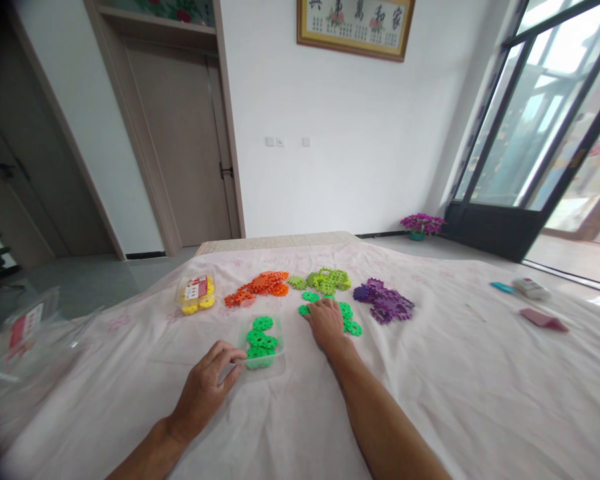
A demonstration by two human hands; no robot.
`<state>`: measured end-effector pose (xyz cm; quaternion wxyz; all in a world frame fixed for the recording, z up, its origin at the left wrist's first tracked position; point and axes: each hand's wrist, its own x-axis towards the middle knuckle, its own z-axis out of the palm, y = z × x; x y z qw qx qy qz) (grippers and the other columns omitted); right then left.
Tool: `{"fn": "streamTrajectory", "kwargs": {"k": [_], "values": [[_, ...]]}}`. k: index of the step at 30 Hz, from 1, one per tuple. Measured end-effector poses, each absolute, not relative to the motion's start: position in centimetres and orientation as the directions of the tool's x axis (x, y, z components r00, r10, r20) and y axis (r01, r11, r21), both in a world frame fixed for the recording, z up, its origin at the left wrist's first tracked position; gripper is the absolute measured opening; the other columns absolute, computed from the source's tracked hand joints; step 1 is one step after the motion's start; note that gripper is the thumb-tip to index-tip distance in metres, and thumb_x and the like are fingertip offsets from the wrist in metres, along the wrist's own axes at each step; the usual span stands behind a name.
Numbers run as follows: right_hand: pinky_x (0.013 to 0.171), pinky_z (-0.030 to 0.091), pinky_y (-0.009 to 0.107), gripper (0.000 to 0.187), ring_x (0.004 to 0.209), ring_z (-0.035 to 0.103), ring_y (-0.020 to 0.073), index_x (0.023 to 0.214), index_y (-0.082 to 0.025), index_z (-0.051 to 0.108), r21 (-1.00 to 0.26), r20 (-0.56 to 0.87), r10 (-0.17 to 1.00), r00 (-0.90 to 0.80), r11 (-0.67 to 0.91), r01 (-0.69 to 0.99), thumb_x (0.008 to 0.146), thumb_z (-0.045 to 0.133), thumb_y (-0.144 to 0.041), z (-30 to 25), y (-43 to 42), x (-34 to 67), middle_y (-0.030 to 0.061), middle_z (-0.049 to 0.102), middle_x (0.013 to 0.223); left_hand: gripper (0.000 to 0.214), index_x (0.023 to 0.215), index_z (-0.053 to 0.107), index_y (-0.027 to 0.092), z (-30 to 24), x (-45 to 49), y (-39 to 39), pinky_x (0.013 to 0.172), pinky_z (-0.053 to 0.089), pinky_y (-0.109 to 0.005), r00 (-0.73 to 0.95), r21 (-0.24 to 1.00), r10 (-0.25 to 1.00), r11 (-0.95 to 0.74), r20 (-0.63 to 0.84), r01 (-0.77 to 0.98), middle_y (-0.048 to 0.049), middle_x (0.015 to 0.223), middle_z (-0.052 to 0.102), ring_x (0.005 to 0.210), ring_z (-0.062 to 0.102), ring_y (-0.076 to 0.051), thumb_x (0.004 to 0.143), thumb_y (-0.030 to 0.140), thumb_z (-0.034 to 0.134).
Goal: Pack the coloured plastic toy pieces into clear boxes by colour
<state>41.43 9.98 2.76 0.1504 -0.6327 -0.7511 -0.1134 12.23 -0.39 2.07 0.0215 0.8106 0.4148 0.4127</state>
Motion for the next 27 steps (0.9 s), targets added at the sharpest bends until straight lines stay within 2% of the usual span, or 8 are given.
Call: {"fn": "streamTrajectory", "kwargs": {"k": [6,11,14,17,20,22,24,27], "values": [[0.086,0.034,0.034,0.024,0.098,0.058,0.0252,0.093,-0.023,0.070,-0.008,0.368,0.923,-0.113,0.124,0.992,0.096,0.049,-0.033,2.9,10.2,41.4,0.0086,0.072,0.093,0.012,0.097,0.063,0.023,2.0,12.2,-0.3,0.077,0.053,-0.027,0.316,0.371,0.684,-0.658,0.657,0.655,-0.0030,0.090,0.062,0.085,0.064,-0.015,0.092,0.023,0.052],[0.084,0.036,0.033,0.028,0.093,0.060,0.0234,0.094,-0.021,0.067,-0.122,0.454,0.891,0.006,0.056,0.991,0.098,0.041,-0.031,2.8,10.4,41.6,0.0093,0.071,0.093,0.012,0.098,0.063,0.023,2.1,12.2,-0.4,0.077,0.054,-0.026,0.314,0.371,0.687,-0.654,0.655,0.659,-0.0028,0.091,0.062,0.084,0.065,-0.015,0.092,0.023,0.052],[0.080,0.039,0.031,0.033,0.087,0.060,0.0204,0.089,-0.020,0.065,-0.300,0.537,0.843,0.021,0.167,0.939,0.100,0.035,-0.031,3.1,10.2,40.8,0.0074,0.069,0.089,0.011,0.097,0.063,0.023,2.2,12.3,-0.5,0.076,0.054,-0.026,0.311,0.375,0.686,-0.657,0.658,0.655,-0.0027,0.091,0.062,0.085,0.065,-0.015,0.092,0.023,0.053],[0.079,0.042,0.029,0.039,0.082,0.058,0.0179,0.083,-0.020,0.061,-0.436,0.618,0.784,-0.052,0.397,0.808,0.101,0.029,-0.033,3.7,9.5,39.1,0.0048,0.065,0.083,0.012,0.097,0.063,0.023,2.3,12.3,-0.5,0.076,0.054,-0.026,0.312,0.377,0.685,-0.659,0.658,0.651,-0.0027,0.090,0.062,0.084,0.065,-0.015,0.092,0.023,0.053],[0.082,0.043,0.029,0.038,0.085,0.057,0.0171,0.086,-0.021,0.062,-0.417,0.643,0.734,-0.218,0.575,0.704,0.101,0.031,-0.037,4.4,8.5,37.3,0.0041,0.064,0.086,0.012,0.096,0.064,0.023,2.3,12.3,-0.4,0.077,0.054,-0.027,0.315,0.375,0.684,-0.660,0.658,0.651,-0.0028,0.089,0.063,0.086,0.065,-0.016,0.092,0.023,0.053],[0.086,0.043,0.029,0.036,0.090,0.057,0.0170,0.095,-0.021,0.064,-0.395,0.615,0.731,-0.295,0.609,0.687,0.101,0.033,-0.037,4.5,8.0,36.6,0.0049,0.065,0.092,0.012,0.097,0.064,0.023,2.2,12.3,-0.4,0.077,0.054,-0.027,0.317,0.374,0.685,-0.659,0.656,0.652,-0.0032,0.089,0.062,0.086,0.065,-0.016,0.092,0.023,0.053],[0.090,0.043,0.030,0.034,0.097,0.057,0.0176,0.106,-0.021,0.065,-0.381,0.581,0.763,-0.284,0.563,0.733,0.101,0.033,-0.033,4.2,8.0,36.6,0.0064,0.065,0.100,0.012,0.097,0.063,0.023,2.2,12.3,-0.4,0.077,0.054,-0.027,0.320,0.374,0.687,-0.659,0.652,0.653,-0.0036,0.090,0.062,0.086,0.064,-0.016,0.093,0.023,0.052],[0.095,0.040,0.034,0.030,0.104,0.056,0.0212,0.113,-0.022,0.064,-0.298,0.519,0.837,-0.170,0.364,0.882,0.098,0.039,-0.027,3.2,8.6,37.7,0.0089,0.066,0.108,0.012,0.098,0.062,0.023,2.3,12.3,-0.4,0.078,0.053,-0.028,0.326,0.372,0.688,-0.660,0.649,0.652,-0.0035,0.091,0.062,0.087,0.064,-0.016,0.093,0.022,0.051]]}}
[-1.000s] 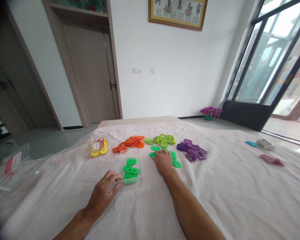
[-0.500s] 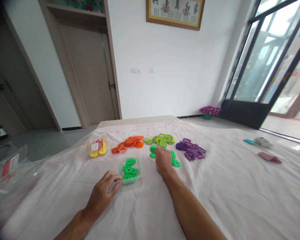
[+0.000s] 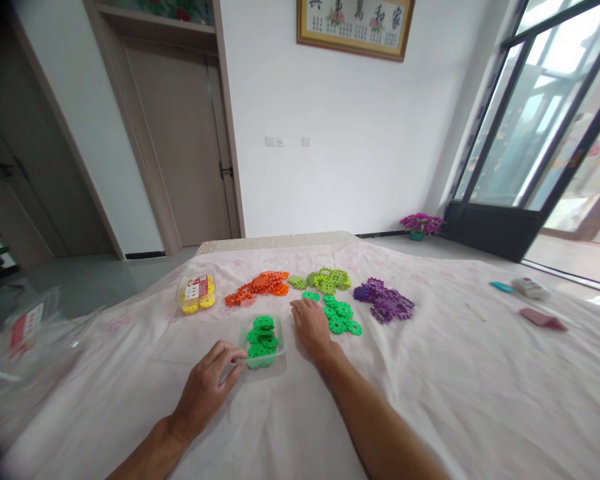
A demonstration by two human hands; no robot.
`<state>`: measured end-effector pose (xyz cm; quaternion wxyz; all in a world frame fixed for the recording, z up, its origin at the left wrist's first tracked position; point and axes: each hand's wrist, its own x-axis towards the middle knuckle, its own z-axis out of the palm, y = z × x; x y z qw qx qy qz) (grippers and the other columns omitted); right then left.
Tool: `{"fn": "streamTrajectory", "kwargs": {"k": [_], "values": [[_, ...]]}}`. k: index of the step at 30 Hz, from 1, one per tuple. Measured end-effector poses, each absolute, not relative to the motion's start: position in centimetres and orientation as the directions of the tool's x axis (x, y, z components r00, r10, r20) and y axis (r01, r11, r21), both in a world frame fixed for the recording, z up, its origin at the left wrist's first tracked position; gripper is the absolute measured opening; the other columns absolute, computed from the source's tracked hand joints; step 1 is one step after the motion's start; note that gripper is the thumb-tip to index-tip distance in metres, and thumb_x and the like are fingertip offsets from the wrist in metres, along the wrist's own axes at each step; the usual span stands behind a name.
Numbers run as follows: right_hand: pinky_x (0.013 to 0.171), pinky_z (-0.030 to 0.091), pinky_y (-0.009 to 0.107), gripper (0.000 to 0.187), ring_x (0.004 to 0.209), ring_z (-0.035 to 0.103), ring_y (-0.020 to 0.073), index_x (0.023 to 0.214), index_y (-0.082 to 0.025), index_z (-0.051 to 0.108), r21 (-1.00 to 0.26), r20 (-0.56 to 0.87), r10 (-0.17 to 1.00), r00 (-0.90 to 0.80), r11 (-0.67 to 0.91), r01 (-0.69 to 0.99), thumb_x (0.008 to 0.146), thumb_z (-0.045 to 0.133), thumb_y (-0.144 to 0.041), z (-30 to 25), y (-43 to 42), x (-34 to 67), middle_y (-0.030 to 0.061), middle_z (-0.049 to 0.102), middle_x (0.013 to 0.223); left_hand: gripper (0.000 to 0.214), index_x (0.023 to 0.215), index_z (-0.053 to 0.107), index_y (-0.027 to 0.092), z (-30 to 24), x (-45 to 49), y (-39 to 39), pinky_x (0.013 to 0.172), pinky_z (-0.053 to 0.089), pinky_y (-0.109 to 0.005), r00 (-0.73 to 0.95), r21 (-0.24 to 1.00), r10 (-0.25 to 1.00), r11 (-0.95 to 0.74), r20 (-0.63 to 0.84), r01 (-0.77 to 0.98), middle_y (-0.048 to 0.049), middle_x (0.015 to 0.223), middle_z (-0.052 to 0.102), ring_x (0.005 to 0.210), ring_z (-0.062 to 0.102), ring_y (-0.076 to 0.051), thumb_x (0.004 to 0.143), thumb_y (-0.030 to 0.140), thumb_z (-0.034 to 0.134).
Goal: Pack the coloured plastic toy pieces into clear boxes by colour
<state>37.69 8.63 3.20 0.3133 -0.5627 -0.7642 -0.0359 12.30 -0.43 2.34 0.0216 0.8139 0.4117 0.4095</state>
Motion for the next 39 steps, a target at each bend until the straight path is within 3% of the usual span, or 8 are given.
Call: {"fn": "streamTrajectory", "kwargs": {"k": [6,12,20,24,27,32,36,39], "values": [[0.107,0.023,0.044,0.039,0.127,0.040,0.0294,0.129,-0.020,0.057,-0.055,0.486,0.873,-0.046,0.083,0.995,0.091,0.051,-0.027,2.0,9.9,39.9,0.0125,0.056,0.134,0.012,0.099,0.061,0.023,2.1,12.3,-0.4,0.079,0.052,-0.028,0.326,0.384,0.698,-0.655,0.638,0.650,-0.0029,0.092,0.061,0.087,0.063,-0.015,0.092,0.020,0.052],[0.102,0.025,0.043,0.024,0.112,0.049,0.0298,0.091,-0.021,0.071,0.033,0.383,0.917,-0.108,0.103,0.994,0.092,0.052,-0.035,2.2,10.4,40.4,0.0119,0.069,0.102,0.011,0.098,0.061,0.023,1.9,12.3,-0.2,0.079,0.052,-0.028,0.325,0.384,0.701,-0.651,0.634,0.655,-0.0028,0.092,0.061,0.087,0.063,-0.015,0.092,0.021,0.052],[0.092,0.030,0.038,0.023,0.102,0.052,0.0272,0.090,-0.020,0.071,0.060,0.380,0.915,-0.134,0.120,0.991,0.092,0.053,-0.034,2.5,10.0,40.0,0.0125,0.068,0.098,0.011,0.098,0.062,0.023,2.2,12.4,-0.3,0.078,0.053,-0.027,0.319,0.380,0.692,-0.656,0.648,0.652,-0.0027,0.092,0.061,0.086,0.064,-0.015,0.092,0.022,0.053],[0.088,0.032,0.035,0.029,0.096,0.056,0.0239,0.089,-0.021,0.070,-0.014,0.391,0.914,-0.105,0.120,0.993,0.097,0.044,-0.029,3.2,9.7,40.1,0.0096,0.070,0.093,0.011,0.098,0.062,0.023,2.1,12.3,-0.3,0.078,0.053,-0.027,0.319,0.378,0.691,-0.656,0.648,0.654,-0.0026,0.092,0.061,0.086,0.064,-0.015,0.092,0.022,0.053],[0.084,0.036,0.032,0.035,0.089,0.059,0.0212,0.086,-0.020,0.069,-0.170,0.473,0.880,-0.042,0.138,0.976,0.099,0.039,-0.032,3.3,9.8,39.8,0.0078,0.070,0.090,0.012,0.099,0.062,0.023,2.0,12.3,-0.3,0.079,0.053,-0.028,0.322,0.374,0.689,-0.659,0.650,0.653,-0.0029,0.092,0.061,0.087,0.064,-0.016,0.093,0.022,0.052],[0.082,0.042,0.027,0.039,0.088,0.062,0.0181,0.093,-0.017,0.068,-0.513,0.639,0.769,0.000,0.427,0.745,0.100,0.036,-0.037,3.3,9.5,37.3,0.0064,0.071,0.093,0.012,0.100,0.062,0.023,2.0,12.3,-0.3,0.079,0.052,-0.027,0.329,0.383,0.689,-0.665,0.646,0.641,-0.0028,0.093,0.061,0.089,0.063,-0.015,0.093,0.022,0.052],[0.085,0.043,0.028,0.036,0.089,0.061,0.0169,0.097,-0.020,0.068,-0.500,0.662,0.736,-0.145,0.577,0.646,0.101,0.035,-0.034,3.8,8.5,35.5,0.0051,0.070,0.093,0.011,0.098,0.062,0.023,2.1,12.3,-0.3,0.079,0.052,-0.028,0.327,0.387,0.697,-0.658,0.638,0.646,-0.0029,0.092,0.061,0.088,0.063,-0.016,0.093,0.023,0.053],[0.094,0.039,0.033,0.031,0.102,0.057,0.0201,0.111,-0.021,0.066,-0.376,0.615,0.771,-0.162,0.468,0.800,0.099,0.038,-0.029,3.7,8.4,35.9,0.0077,0.068,0.107,0.012,0.099,0.062,0.023,1.9,12.2,-0.3,0.079,0.052,-0.028,0.324,0.385,0.696,-0.657,0.640,0.648,-0.0031,0.092,0.061,0.088,0.063,-0.016,0.093,0.022,0.052]]}}
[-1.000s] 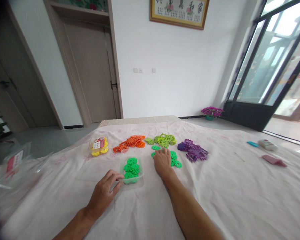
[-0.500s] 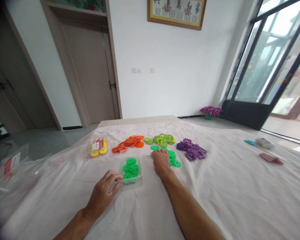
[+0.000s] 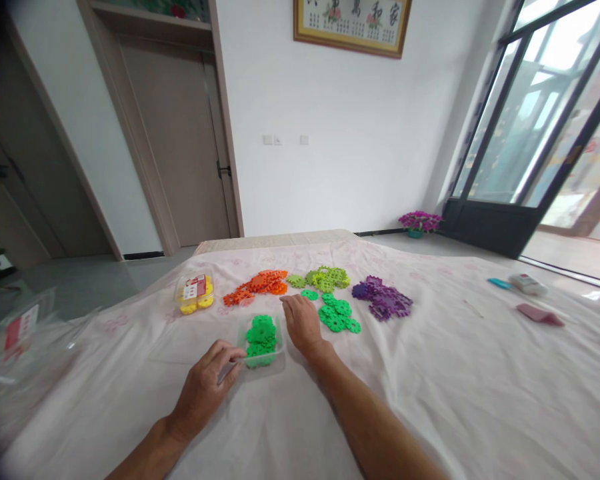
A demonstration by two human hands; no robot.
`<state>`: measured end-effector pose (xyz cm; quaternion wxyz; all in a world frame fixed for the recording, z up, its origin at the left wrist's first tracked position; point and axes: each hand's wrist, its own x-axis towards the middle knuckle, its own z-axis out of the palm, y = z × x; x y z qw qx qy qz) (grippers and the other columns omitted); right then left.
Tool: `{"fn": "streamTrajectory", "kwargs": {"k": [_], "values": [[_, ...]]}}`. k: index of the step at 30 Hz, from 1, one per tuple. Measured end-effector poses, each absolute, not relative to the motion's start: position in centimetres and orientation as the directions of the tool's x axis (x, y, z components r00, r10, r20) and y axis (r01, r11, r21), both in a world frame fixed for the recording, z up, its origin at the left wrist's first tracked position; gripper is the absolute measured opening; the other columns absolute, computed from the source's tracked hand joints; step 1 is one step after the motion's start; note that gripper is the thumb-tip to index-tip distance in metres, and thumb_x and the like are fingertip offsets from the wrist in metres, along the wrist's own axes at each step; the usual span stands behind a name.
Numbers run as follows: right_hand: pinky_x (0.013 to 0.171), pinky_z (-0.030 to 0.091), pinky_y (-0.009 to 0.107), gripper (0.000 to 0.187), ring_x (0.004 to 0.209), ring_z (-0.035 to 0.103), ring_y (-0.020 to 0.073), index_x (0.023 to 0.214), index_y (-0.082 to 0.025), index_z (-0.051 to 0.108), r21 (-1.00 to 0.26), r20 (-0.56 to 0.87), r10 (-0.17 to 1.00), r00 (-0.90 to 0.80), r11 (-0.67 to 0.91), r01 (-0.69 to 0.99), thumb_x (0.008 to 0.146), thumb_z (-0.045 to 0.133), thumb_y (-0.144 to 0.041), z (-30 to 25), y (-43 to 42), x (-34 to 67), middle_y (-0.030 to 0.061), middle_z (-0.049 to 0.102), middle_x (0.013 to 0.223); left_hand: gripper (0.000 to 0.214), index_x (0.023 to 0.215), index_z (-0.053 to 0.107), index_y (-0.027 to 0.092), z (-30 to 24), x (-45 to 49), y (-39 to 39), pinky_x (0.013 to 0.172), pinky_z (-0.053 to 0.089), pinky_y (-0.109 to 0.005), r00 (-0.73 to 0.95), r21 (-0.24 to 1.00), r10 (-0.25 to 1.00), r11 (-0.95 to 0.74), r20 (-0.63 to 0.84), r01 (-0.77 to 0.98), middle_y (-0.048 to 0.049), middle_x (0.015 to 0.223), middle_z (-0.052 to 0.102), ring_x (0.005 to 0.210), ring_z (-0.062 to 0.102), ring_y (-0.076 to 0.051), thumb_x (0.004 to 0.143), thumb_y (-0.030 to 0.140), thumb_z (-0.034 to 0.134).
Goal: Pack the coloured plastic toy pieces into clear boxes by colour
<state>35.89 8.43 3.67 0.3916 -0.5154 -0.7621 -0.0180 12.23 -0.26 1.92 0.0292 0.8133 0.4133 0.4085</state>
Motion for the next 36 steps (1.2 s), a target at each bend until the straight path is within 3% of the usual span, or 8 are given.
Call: {"fn": "streamTrajectory", "kwargs": {"k": [3,6,12,18,25,29,32,36], "values": [[0.105,0.029,0.041,0.035,0.120,0.047,0.0260,0.127,-0.023,0.059,-0.201,0.532,0.841,-0.101,0.241,0.949,0.094,0.047,-0.029,2.6,9.3,37.1,0.0106,0.059,0.129,0.011,0.099,0.062,0.023,1.8,12.2,-0.2,0.079,0.052,-0.028,0.325,0.385,0.696,-0.656,0.640,0.649,-0.0031,0.093,0.061,0.088,0.063,-0.016,0.092,0.022,0.052],[0.113,0.015,0.047,0.048,0.134,0.034,0.0295,0.139,-0.020,0.049,-0.070,0.475,0.879,-0.037,0.079,0.994,0.093,0.050,-0.034,1.2,10.6,38.0,0.0141,0.045,0.146,0.011,0.099,0.061,0.023,1.7,12.2,-0.1,0.079,0.052,-0.027,0.324,0.386,0.696,-0.657,0.640,0.648,-0.0031,0.093,0.061,0.088,0.063,-0.016,0.092,0.020,0.052],[0.113,0.006,0.052,0.060,0.142,0.023,0.0337,0.149,-0.018,0.035,-0.002,0.367,0.929,0.040,-0.042,0.999,0.096,0.040,-0.046,-0.1,12.1,37.7,0.0193,0.031,0.154,0.010,0.098,0.061,0.023,1.8,12.2,-0.2,0.079,0.053,-0.027,0.325,0.384,0.694,-0.659,0.643,0.647,-0.0031,0.092,0.061,0.088,0.063,-0.016,0.092,0.021,0.053],[0.111,0.013,0.053,0.064,0.138,0.030,0.0363,0.149,-0.014,0.036,0.002,0.296,0.954,0.047,-0.050,0.999,0.096,0.035,-0.051,0.1,13.2,37.8,0.0233,0.039,0.147,0.011,0.099,0.061,0.023,1.9,12.3,-0.2,0.079,0.052,-0.028,0.326,0.379,0.691,-0.660,0.645,0.648,-0.0031,0.092,0.061,0.087,0.063,-0.016,0.092,0.020,0.052],[0.102,0.024,0.051,0.054,0.122,0.045,0.0363,0.132,-0.010,0.053,0.034,0.268,0.963,0.029,-0.040,0.999,0.096,0.034,-0.046,1.5,13.8,37.8,0.0258,0.054,0.129,0.011,0.099,0.061,0.023,2.0,12.3,-0.3,0.078,0.052,-0.027,0.327,0.380,0.691,-0.660,0.644,0.648,-0.0027,0.092,0.061,0.086,0.063,-0.015,0.092,0.021,0.053],[0.095,0.030,0.045,0.036,0.110,0.052,0.0310,0.110,-0.014,0.065,0.054,0.289,0.957,-0.039,0.025,0.998,0.097,0.034,-0.028,2.1,13.5,37.3,0.0209,0.062,0.113,0.011,0.099,0.061,0.023,1.9,12.2,-0.2,0.078,0.052,-0.028,0.328,0.376,0.688,-0.663,0.648,0.648,-0.0029,0.092,0.061,0.086,0.063,-0.015,0.092,0.021,0.052],[0.092,0.032,0.042,0.034,0.104,0.054,0.0276,0.103,-0.017,0.067,0.083,0.325,0.939,-0.112,0.090,0.993,0.095,0.035,-0.017,2.0,13.3,37.1,0.0168,0.063,0.108,0.011,0.099,0.061,0.023,1.8,12.2,-0.2,0.079,0.052,-0.028,0.333,0.375,0.689,-0.663,0.643,0.648,-0.0032,0.092,0.061,0.087,0.063,-0.015,0.093,0.020,0.052],[0.091,0.033,0.040,0.028,0.107,0.052,0.0271,0.107,-0.020,0.067,0.075,0.349,0.934,-0.072,0.049,0.996,0.095,0.042,-0.025,1.9,13.2,37.2,0.0139,0.063,0.110,0.011,0.099,0.061,0.023,1.7,12.2,-0.2,0.078,0.052,-0.028,0.330,0.385,0.699,-0.656,0.634,0.650,-0.0030,0.092,0.061,0.086,0.063,-0.016,0.092,0.021,0.052]]}}
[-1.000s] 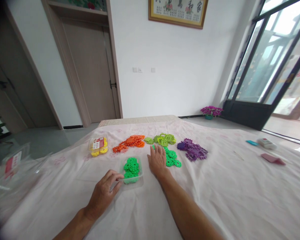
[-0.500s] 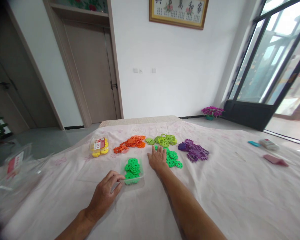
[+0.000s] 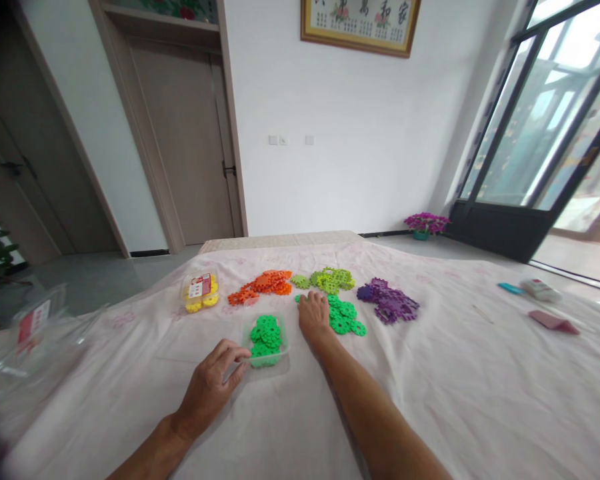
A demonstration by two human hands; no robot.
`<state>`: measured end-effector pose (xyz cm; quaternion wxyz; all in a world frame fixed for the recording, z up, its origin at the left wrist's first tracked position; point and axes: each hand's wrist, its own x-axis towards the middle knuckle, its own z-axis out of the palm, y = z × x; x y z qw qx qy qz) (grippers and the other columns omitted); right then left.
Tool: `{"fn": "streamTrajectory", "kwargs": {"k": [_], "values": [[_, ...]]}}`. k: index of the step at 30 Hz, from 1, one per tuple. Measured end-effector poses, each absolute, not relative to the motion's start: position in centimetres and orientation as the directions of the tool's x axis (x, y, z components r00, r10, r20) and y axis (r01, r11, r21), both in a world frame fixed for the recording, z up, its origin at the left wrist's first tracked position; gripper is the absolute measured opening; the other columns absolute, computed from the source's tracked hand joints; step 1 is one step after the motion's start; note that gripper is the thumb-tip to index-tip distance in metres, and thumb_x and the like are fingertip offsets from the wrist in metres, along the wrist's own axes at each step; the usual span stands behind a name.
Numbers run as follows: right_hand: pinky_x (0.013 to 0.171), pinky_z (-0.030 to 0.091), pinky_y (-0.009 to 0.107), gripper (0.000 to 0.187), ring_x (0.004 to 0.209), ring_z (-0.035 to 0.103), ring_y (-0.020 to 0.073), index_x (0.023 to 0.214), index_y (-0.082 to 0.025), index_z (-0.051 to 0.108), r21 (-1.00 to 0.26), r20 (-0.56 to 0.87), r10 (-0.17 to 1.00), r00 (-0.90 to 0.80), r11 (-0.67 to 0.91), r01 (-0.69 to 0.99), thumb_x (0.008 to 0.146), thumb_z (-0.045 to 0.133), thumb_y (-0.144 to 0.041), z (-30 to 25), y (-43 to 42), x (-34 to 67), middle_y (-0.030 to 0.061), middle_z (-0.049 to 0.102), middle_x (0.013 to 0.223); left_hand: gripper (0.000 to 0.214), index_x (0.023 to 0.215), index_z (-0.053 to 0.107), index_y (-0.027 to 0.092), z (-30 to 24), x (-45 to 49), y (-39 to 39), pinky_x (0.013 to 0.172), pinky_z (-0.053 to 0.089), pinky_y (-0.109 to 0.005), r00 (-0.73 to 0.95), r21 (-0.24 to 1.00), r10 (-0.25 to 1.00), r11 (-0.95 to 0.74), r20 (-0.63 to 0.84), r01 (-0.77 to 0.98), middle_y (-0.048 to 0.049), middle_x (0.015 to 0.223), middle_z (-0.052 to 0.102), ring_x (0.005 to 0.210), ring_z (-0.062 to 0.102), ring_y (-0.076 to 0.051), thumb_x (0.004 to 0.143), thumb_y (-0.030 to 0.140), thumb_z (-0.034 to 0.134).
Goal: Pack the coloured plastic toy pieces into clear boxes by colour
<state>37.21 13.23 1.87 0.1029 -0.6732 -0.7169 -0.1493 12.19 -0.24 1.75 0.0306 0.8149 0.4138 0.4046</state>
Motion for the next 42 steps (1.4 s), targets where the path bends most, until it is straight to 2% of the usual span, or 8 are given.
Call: {"fn": "streamTrajectory", "kwargs": {"k": [9,14,17,25,31,33,36,42], "values": [[0.080,0.040,0.039,0.032,0.095,0.059,0.0273,0.102,-0.009,0.068,0.132,0.280,0.950,-0.137,0.103,0.986,0.090,0.038,-0.007,1.9,13.8,36.1,0.0192,0.067,0.102,0.011,0.098,0.061,0.022,2.1,12.3,-0.3,0.078,0.052,-0.028,0.331,0.372,0.689,-0.661,0.645,0.652,-0.0032,0.092,0.061,0.086,0.063,-0.015,0.093,0.021,0.052],[0.080,0.042,0.034,0.026,0.097,0.060,0.0243,0.102,-0.013,0.065,0.124,0.281,0.945,-0.167,0.137,0.983,0.091,0.041,-0.009,2.0,12.4,36.9,0.0156,0.067,0.101,0.012,0.097,0.062,0.022,2.1,12.3,-0.4,0.076,0.053,-0.027,0.330,0.355,0.667,-0.676,0.668,0.646,-0.0032,0.090,0.062,0.084,0.064,-0.015,0.092,0.020,0.052],[0.084,0.040,0.030,0.023,0.097,0.060,0.0207,0.101,-0.017,0.063,0.036,0.333,0.931,-0.150,0.146,0.989,0.095,0.041,-0.016,2.1,11.1,38.0,0.0106,0.068,0.100,0.012,0.097,0.062,0.023,2.1,12.3,-0.4,0.075,0.054,-0.027,0.325,0.354,0.665,-0.675,0.673,0.647,-0.0032,0.090,0.062,0.083,0.064,-0.015,0.092,0.020,0.052],[0.067,0.039,0.026,0.043,0.070,0.058,0.0155,0.085,-0.019,0.060,-0.475,0.576,0.817,0.042,0.292,0.830,0.103,0.026,-0.038,2.8,8.6,36.6,0.0023,0.065,0.077,0.012,0.097,0.063,0.023,2.1,12.3,-0.4,0.076,0.054,-0.027,0.319,0.369,0.673,-0.670,0.667,0.644,-0.0032,0.090,0.063,0.084,0.065,-0.015,0.091,0.020,0.053],[0.085,0.040,0.027,0.042,0.086,0.057,0.0160,0.086,-0.020,0.063,-0.362,0.652,0.714,-0.253,0.587,0.724,0.103,0.028,-0.035,4.6,6.8,34.5,0.0037,0.066,0.087,0.012,0.097,0.063,0.023,2.3,12.3,-0.5,0.077,0.054,-0.027,0.326,0.377,0.678,-0.672,0.658,0.637,-0.0033,0.090,0.063,0.086,0.065,-0.016,0.091,0.022,0.053],[0.091,0.039,0.028,0.036,0.094,0.057,0.0168,0.096,-0.021,0.066,-0.353,0.642,0.739,-0.204,0.521,0.777,0.102,0.031,-0.031,4.7,7.2,35.2,0.0047,0.067,0.097,0.012,0.098,0.062,0.023,2.1,12.3,-0.4,0.077,0.054,-0.027,0.332,0.377,0.683,-0.670,0.650,0.640,-0.0034,0.091,0.063,0.087,0.064,-0.016,0.092,0.022,0.052],[0.094,0.037,0.031,0.028,0.104,0.055,0.0208,0.106,-0.021,0.067,-0.323,0.575,0.818,-0.008,0.236,0.917,0.097,0.042,-0.027,4.5,8.3,37.8,0.0072,0.066,0.107,0.012,0.099,0.061,0.023,1.7,12.2,-0.2,0.079,0.053,-0.028,0.341,0.370,0.684,-0.670,0.645,0.644,-0.0035,0.093,0.062,0.088,0.064,-0.016,0.093,0.022,0.051],[0.090,0.036,0.039,0.040,0.109,0.051,0.0297,0.123,-0.019,0.063,-0.174,0.431,0.836,0.339,-0.292,0.941,0.091,0.049,-0.038,3.9,9.5,44.6,0.0159,0.059,0.119,0.012,0.099,0.061,0.023,1.7,12.2,-0.1,0.077,0.053,-0.027,0.340,0.342,0.663,-0.678,0.667,0.651,-0.0032,0.092,0.062,0.086,0.064,-0.015,0.093,0.022,0.051]]}}
